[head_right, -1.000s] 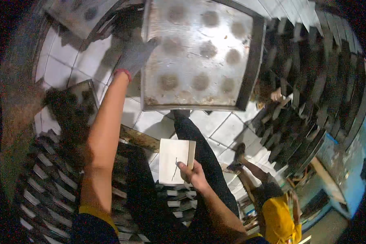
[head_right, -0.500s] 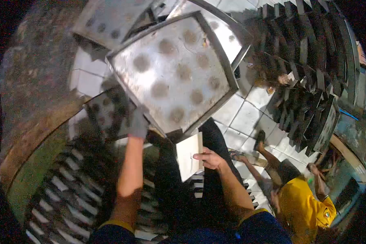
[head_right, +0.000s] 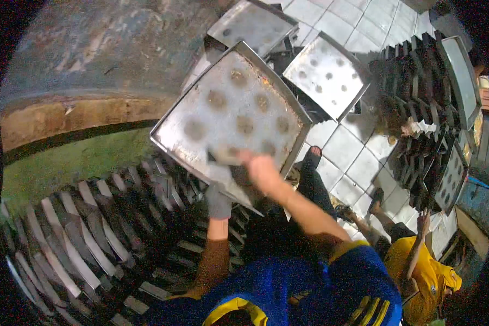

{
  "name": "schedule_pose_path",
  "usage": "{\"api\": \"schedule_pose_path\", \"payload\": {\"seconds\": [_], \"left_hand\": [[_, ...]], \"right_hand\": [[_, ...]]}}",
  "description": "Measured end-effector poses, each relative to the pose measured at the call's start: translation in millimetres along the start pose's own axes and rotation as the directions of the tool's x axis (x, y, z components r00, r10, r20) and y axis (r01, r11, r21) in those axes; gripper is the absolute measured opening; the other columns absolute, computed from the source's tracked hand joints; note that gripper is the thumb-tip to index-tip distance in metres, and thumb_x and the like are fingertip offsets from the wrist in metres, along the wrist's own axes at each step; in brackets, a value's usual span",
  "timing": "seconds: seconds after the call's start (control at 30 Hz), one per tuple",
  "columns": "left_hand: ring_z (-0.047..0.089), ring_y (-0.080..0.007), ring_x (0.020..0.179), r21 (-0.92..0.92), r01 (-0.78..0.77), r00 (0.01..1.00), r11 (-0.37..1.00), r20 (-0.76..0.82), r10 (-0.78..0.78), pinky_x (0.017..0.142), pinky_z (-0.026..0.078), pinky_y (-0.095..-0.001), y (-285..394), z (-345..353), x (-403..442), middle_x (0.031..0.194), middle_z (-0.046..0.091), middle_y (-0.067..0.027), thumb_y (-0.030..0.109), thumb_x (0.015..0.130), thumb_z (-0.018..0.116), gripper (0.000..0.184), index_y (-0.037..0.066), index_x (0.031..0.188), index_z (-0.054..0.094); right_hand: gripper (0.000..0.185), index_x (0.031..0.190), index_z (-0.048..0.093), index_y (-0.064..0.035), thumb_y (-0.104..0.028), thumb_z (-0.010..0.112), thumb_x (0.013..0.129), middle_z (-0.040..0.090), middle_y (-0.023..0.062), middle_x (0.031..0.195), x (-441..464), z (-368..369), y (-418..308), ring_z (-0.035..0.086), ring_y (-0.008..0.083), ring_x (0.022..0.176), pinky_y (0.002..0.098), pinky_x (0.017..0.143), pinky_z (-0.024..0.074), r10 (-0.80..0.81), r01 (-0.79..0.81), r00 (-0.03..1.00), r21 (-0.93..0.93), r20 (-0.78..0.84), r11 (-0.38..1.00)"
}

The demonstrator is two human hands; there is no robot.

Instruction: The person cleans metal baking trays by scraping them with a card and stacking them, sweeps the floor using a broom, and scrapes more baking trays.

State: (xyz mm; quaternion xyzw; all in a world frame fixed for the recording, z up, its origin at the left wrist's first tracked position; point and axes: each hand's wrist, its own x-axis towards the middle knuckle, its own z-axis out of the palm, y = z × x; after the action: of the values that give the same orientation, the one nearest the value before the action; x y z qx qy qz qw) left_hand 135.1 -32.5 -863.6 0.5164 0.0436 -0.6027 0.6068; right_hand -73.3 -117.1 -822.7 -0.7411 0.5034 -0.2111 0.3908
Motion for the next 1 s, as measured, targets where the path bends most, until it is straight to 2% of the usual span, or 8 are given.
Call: {"api": "schedule_pose_path", "payload": {"seconds": [0.1, 0.17, 0.3, 0.4, 0.6, 0.7, 0.87, 1.0], "left_hand": [[0.062, -0.0309, 0.111, -0.211, 0.106, 0.933, 0.972, 0.358, -0.024, 0.104, 0.047, -0.0471, 45.7, 8.3, -43.8, 0.115, 0.063, -0.0168, 0.010, 0.085, 0.059, 0.040, -0.002, 0.122, 0.052], [0.060, -0.0323, 0.115, -0.001, -0.076, 0.997, 0.997, 0.008, 0.076, 0.107, 0.045, -0.0487, 63.8, 66.3, -92.8, 0.119, 0.061, -0.0167, 0.008, 0.083, 0.058, 0.047, -0.003, 0.128, 0.051], [0.059, -0.0270, 0.097, 0.088, -0.164, 0.986, 0.983, 0.038, 0.162, 0.089, 0.053, -0.0446, 63.7, 85.3, -109.8, 0.103, 0.057, -0.0098, 0.016, 0.095, 0.048, 0.033, 0.005, 0.127, 0.051], [0.058, -0.0228, 0.091, 0.058, -0.169, 0.985, 0.984, 0.028, 0.168, 0.078, 0.052, -0.0399, 77.6, 83.3, -62.8, 0.096, 0.058, -0.0081, 0.015, 0.097, 0.047, 0.025, 0.006, 0.119, 0.053], [0.062, -0.0334, 0.090, 0.060, -0.145, 0.986, 0.988, 0.096, 0.139, 0.084, 0.055, -0.0510, 107.4, 107.1, -101.3, 0.099, 0.059, -0.0158, 0.017, 0.084, 0.063, 0.046, 0.003, 0.127, 0.051], [0.062, -0.0360, 0.101, 0.096, -0.156, 0.973, 0.983, 0.189, 0.136, 0.091, 0.053, -0.0527, 111.3, 77.8, -73.6, 0.111, 0.060, -0.0184, 0.019, 0.084, 0.059, 0.055, 0.002, 0.135, 0.048], [0.063, -0.0314, 0.101, 0.099, -0.145, 0.976, 0.984, 0.178, 0.126, 0.097, 0.050, -0.0479, 133.8, 126.0, -65.7, 0.111, 0.061, -0.0199, 0.015, 0.072, 0.052, 0.060, -0.003, 0.129, 0.054], [0.055, -0.0384, 0.118, 0.074, -0.292, 0.929, 0.954, 0.261, 0.264, 0.099, 0.050, -0.0539, 141.3, 160.2, -108.4, 0.131, 0.055, -0.0175, 0.019, 0.064, 0.059, 0.079, -0.003, 0.139, 0.043]], "right_hand": [[0.019, 0.098, 0.068, -0.0003, -0.002, 0.063, 0.080, 0.069, 0.0218, 0.090, 77.6, -74.3, 59.6, 0.068, 0.0388, 0.087, 0.0490, 0.078, 0.0537, 0.349, -0.392, 0.912, -0.198, -0.217, 0.899], [0.025, 0.106, 0.069, 0.0002, -0.005, 0.065, 0.082, 0.070, 0.0235, 0.095, 97.3, -121.1, 90.3, 0.070, 0.0368, 0.084, 0.0462, 0.071, 0.0557, 0.451, -0.444, 0.847, 0.089, -0.282, 0.891], [0.043, 0.125, 0.067, -0.0094, 0.000, 0.059, 0.083, 0.067, 0.0230, 0.118, 37.5, -92.7, -3.6, 0.071, 0.0341, 0.093, 0.0405, 0.082, 0.0588, 0.291, -0.271, 0.955, -0.219, 0.060, 0.937], [0.048, 0.121, 0.069, -0.0072, 0.000, 0.054, 0.075, 0.069, 0.0244, 0.108, 24.9, -77.8, -147.0, 0.068, 0.0398, 0.099, 0.0460, 0.092, 0.0538, -0.369, 0.401, 0.891, 0.078, -0.263, 0.913], [0.013, 0.089, 0.071, -0.0035, -0.009, 0.064, 0.079, 0.068, 0.0238, 0.083, 179.2, -195.8, -27.6, 0.069, 0.0398, 0.075, 0.0479, 0.067, 0.0576, 0.034, -0.098, 0.778, -0.069, -0.627, 0.993], [0.022, 0.099, 0.071, -0.0035, -0.009, 0.065, 0.079, 0.069, 0.0241, 0.087, 160.1, -197.7, -55.0, 0.070, 0.0395, 0.078, 0.0467, 0.068, 0.0580, 0.241, -0.279, 0.884, -0.039, -0.400, 0.959], [0.049, 0.131, 0.064, -0.0151, -0.004, 0.053, 0.085, 0.068, 0.0178, 0.120, -2.8, -97.8, -134.4, 0.066, 0.0312, 0.110, 0.0412, 0.097, 0.0515, -0.335, 0.328, 0.908, -0.072, -0.251, 0.942], [0.057, 0.128, 0.066, -0.0164, 0.005, 0.051, 0.077, 0.068, 0.0118, 0.123, 39.7, -138.1, -22.3, 0.069, 0.0335, 0.102, 0.0417, 0.091, 0.0555, -0.076, 0.069, 0.852, -0.032, -0.517, 0.997]]}}
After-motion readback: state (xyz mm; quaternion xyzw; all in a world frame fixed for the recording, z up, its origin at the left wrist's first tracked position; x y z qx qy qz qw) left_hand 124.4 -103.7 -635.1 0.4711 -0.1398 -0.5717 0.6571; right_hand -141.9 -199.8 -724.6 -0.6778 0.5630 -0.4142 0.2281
